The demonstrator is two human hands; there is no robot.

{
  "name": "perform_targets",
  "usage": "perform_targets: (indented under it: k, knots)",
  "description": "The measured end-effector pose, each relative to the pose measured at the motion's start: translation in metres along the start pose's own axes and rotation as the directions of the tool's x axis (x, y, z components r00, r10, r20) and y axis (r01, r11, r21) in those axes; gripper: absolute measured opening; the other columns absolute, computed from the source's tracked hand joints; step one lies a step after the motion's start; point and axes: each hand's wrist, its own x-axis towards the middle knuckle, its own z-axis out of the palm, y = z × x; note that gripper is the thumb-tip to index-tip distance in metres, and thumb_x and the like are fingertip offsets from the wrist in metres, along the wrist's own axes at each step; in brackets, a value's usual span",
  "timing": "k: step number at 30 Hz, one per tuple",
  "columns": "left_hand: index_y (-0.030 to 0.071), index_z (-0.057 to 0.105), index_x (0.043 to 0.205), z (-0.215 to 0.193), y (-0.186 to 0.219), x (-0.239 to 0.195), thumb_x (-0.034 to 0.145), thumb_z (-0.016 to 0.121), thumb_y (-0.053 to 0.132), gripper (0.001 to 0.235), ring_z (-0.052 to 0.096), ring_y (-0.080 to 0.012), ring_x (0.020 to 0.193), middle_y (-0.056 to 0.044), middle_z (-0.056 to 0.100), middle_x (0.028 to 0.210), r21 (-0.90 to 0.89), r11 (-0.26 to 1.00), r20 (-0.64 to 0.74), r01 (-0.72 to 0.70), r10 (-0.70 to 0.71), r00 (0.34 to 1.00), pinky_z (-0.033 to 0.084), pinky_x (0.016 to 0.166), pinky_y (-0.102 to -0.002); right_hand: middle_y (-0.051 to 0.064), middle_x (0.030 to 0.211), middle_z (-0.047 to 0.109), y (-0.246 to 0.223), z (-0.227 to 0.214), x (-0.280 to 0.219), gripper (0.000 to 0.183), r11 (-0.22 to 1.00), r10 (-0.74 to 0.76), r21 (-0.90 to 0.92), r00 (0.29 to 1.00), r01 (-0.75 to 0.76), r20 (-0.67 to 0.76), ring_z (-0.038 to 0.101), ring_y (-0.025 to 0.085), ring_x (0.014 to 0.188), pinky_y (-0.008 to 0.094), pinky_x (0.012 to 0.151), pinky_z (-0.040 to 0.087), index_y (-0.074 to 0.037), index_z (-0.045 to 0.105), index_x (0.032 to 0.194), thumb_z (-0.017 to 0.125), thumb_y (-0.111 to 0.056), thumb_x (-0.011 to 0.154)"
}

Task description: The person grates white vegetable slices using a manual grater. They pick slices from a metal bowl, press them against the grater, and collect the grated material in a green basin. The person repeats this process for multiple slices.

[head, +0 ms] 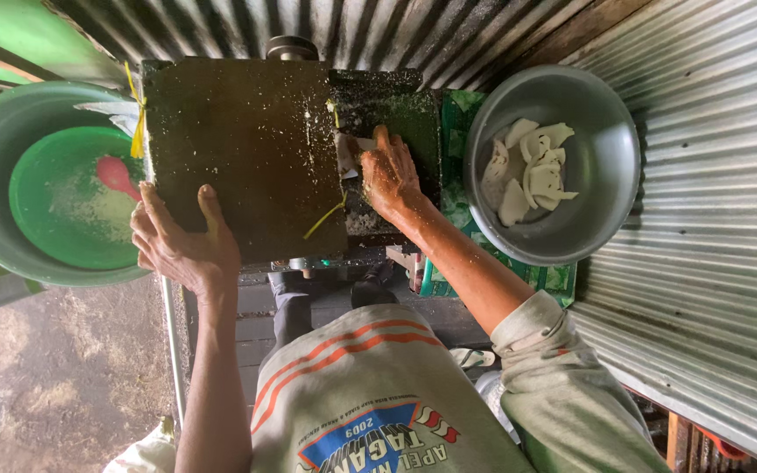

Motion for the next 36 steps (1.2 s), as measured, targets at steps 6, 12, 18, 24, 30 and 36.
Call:
perform_targets:
  k: [6, 12, 18, 24, 30, 36]
  knots:
    - [0.005, 0.052, 0.155, 0.003, -0.003, -0.004, 0.104, 0.074, 0.056, 0.075, 0.052, -0.0351, 0.126, -0.017, 0.057, 0.136, -0.011, 1.0, -0.036, -0.02, 0.02, 0.999, 0.038, 0.099, -0.054, 0.028, 0.143, 0.05, 0.0, -0.016, -0.007, 0.018, 0.991, 0.03, 0.124, 0.987, -0.05, 0.157, 0.06, 0.04, 0.125, 0.045, 0.101, 0.053, 0.005, 0.066, 0.095, 0.049, 0.0, 0.098]
    - [0.006, 0.055, 0.153, 0.007, -0.011, -0.005, 0.104, 0.075, 0.056, 0.073, 0.054, -0.0351, 0.123, -0.017, 0.058, 0.132, 0.022, 0.999, -0.05, -0.042, 0.043, 0.998, 0.04, 0.096, -0.054, 0.019, 0.117, 0.064, 0.022, -0.042, -0.019, 0.024, 0.959, -0.105, 0.253, 0.989, 0.128, -0.099, 0.066, 0.035, 0.113, 0.045, 0.096, 0.055, 0.0, 0.074, 0.112, 0.066, 0.008, 0.09]
    - [0.006, 0.056, 0.154, 0.013, -0.014, -0.004, 0.105, 0.076, 0.056, 0.073, 0.055, -0.0357, 0.125, -0.017, 0.059, 0.132, 0.004, 0.998, -0.073, -0.055, 0.055, 0.996, 0.042, 0.096, -0.054, 0.013, 0.106, 0.062, 0.006, -0.075, -0.014, 0.027, 0.992, -0.129, -0.017, 0.991, 0.128, -0.047, 0.059, 0.032, 0.107, 0.043, 0.091, 0.052, -0.009, 0.08, 0.101, 0.073, 0.003, 0.077]
    - [0.003, 0.056, 0.155, 0.015, -0.018, -0.004, 0.104, 0.074, 0.055, 0.074, 0.054, -0.0377, 0.127, -0.019, 0.058, 0.135, -0.016, 0.996, -0.076, -0.084, 0.082, 0.994, 0.041, 0.098, -0.055, 0.007, 0.106, 0.063, 0.002, -0.085, -0.013, 0.015, 0.977, -0.188, -0.109, 0.982, 0.185, -0.015, 0.053, 0.027, 0.107, 0.048, 0.095, 0.038, -0.013, 0.08, 0.089, 0.071, -0.003, 0.083]
    - [0.003, 0.055, 0.154, 0.016, -0.015, -0.004, 0.106, 0.07, 0.062, 0.078, 0.055, -0.0367, 0.126, -0.019, 0.057, 0.132, -0.01, 0.999, -0.064, -0.053, 0.052, 0.997, 0.042, 0.096, -0.056, 0.007, 0.107, 0.063, 0.002, -0.072, -0.013, 0.017, 0.972, -0.197, -0.14, 0.98, 0.189, -0.04, 0.053, 0.025, 0.105, 0.047, 0.094, 0.036, -0.011, 0.078, 0.079, 0.066, -0.005, 0.089]
    - [0.004, 0.054, 0.155, 0.014, -0.016, -0.003, 0.106, 0.069, 0.063, 0.078, 0.055, -0.0367, 0.125, -0.019, 0.057, 0.13, -0.01, 0.999, -0.058, -0.047, 0.046, 0.997, 0.041, 0.096, -0.056, 0.01, 0.106, 0.062, 0.003, -0.063, -0.013, 0.017, 0.966, -0.2, -0.171, 0.98, 0.195, -0.008, 0.053, 0.027, 0.107, 0.048, 0.096, 0.036, -0.01, 0.078, 0.083, 0.064, -0.01, 0.093]
